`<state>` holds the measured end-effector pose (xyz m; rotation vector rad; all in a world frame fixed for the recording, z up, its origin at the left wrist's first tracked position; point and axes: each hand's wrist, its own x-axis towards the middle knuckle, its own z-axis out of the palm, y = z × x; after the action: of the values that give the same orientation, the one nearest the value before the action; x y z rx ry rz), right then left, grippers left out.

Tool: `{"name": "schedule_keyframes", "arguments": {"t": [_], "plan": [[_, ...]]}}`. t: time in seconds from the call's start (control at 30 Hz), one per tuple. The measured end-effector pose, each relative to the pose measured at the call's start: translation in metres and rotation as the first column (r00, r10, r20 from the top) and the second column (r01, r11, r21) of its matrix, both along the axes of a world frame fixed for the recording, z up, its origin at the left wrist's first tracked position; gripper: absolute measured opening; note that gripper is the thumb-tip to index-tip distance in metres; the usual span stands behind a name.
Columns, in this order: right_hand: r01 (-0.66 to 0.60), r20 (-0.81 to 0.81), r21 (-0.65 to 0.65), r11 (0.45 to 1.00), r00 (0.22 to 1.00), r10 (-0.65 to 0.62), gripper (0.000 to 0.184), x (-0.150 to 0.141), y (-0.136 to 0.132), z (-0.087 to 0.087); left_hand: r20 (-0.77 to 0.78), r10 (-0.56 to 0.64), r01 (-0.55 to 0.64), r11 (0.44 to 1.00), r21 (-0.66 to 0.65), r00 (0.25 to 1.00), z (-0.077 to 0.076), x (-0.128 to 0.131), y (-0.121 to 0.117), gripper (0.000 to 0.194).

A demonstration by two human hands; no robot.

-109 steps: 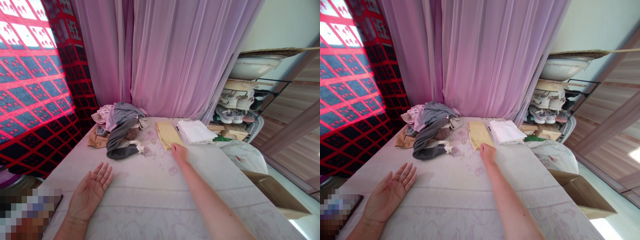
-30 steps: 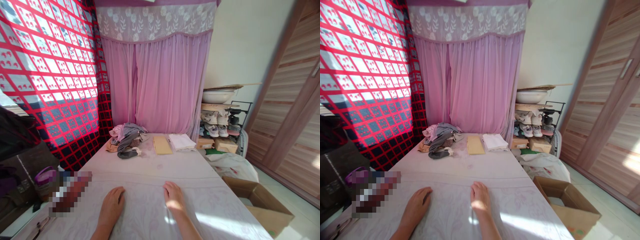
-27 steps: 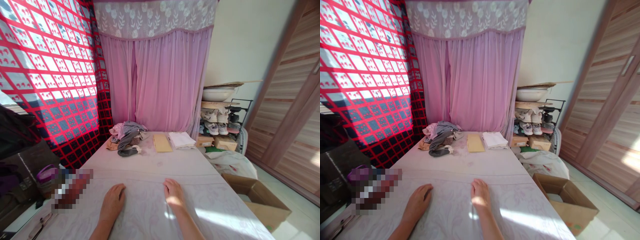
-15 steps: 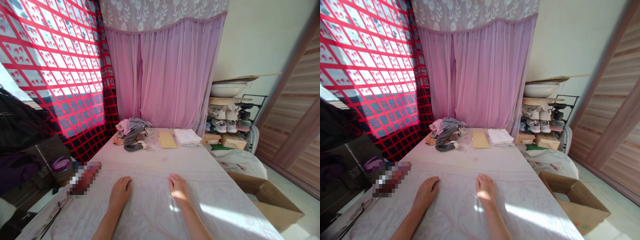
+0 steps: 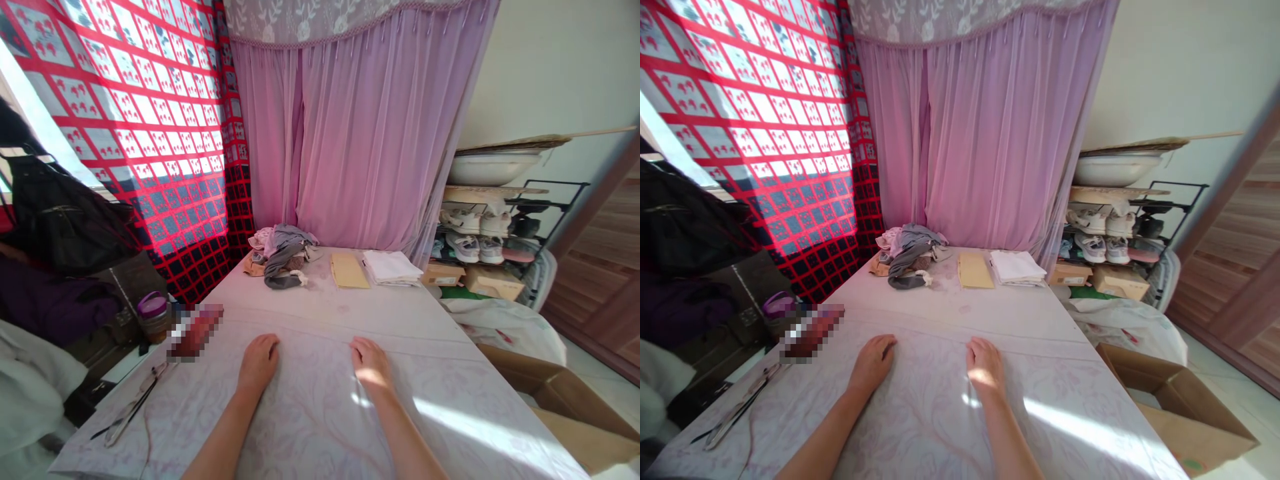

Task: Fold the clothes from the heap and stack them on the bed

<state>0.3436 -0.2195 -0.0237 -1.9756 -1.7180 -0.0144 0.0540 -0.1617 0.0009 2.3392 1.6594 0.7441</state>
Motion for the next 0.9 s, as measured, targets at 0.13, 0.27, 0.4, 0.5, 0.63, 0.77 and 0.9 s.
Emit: {"name": "schedule_keyframes", "arguments": {"t": [0.13,0.27,0.4,0.5,0.63,0.77,0.9], "plan": [[0.006,0.008,0.002,1.000,1.000,-0.006,0.034,-0.0003,0.0002,-0.0010,0.001,0.005,-0.005,1.000,-0.001,1.000,0.0006,0.0006,-0.0008,0.029],[-0.001,0.004,0.004,1.000,1.000,0.001,0.033,-0.0004,0.0004,-0.0015,0.011,0.002,-0.002,1.000,0.008,1.000,0.0002,0.0005,0.0001,0.028],[0.007,0.000,-0.001,1.000,1.000,-0.007,0.032,-0.0003,0.0003,-0.0006,0.021,0.001,-0.001,1.000,0.009,1.000,-0.0007,0.0005,0.0009,0.028],[0.010,0.011,-0.010,1.000,1.000,-0.010,0.032,-0.0002,0.0002,0.0005,0.019,0.001,-0.001,1.000,0.012,1.000,-0.0012,0.0005,0.0007,0.029],[0.015,0.034,-0.015,1.000,0.999,-0.015,0.033,0.0006,0.0008,0.0010,0.011,0.003,-0.003,1.000,0.003,1.000,-0.0006,0.0007,-0.0007,0.029],[0.008,0.037,-0.019,1.000,0.999,-0.007,0.032,0.0016,0.0014,0.0009,0.013,0.005,-0.005,1.000,-0.003,1.000,0.0014,0.0016,-0.0025,0.029],[0.015,0.051,-0.027,1.000,0.999,-0.014,0.034,0.0011,0.0008,0.0014,0.021,0.013,-0.013,1.000,-0.003,1.000,0.0017,0.0022,-0.0027,0.028]]}}
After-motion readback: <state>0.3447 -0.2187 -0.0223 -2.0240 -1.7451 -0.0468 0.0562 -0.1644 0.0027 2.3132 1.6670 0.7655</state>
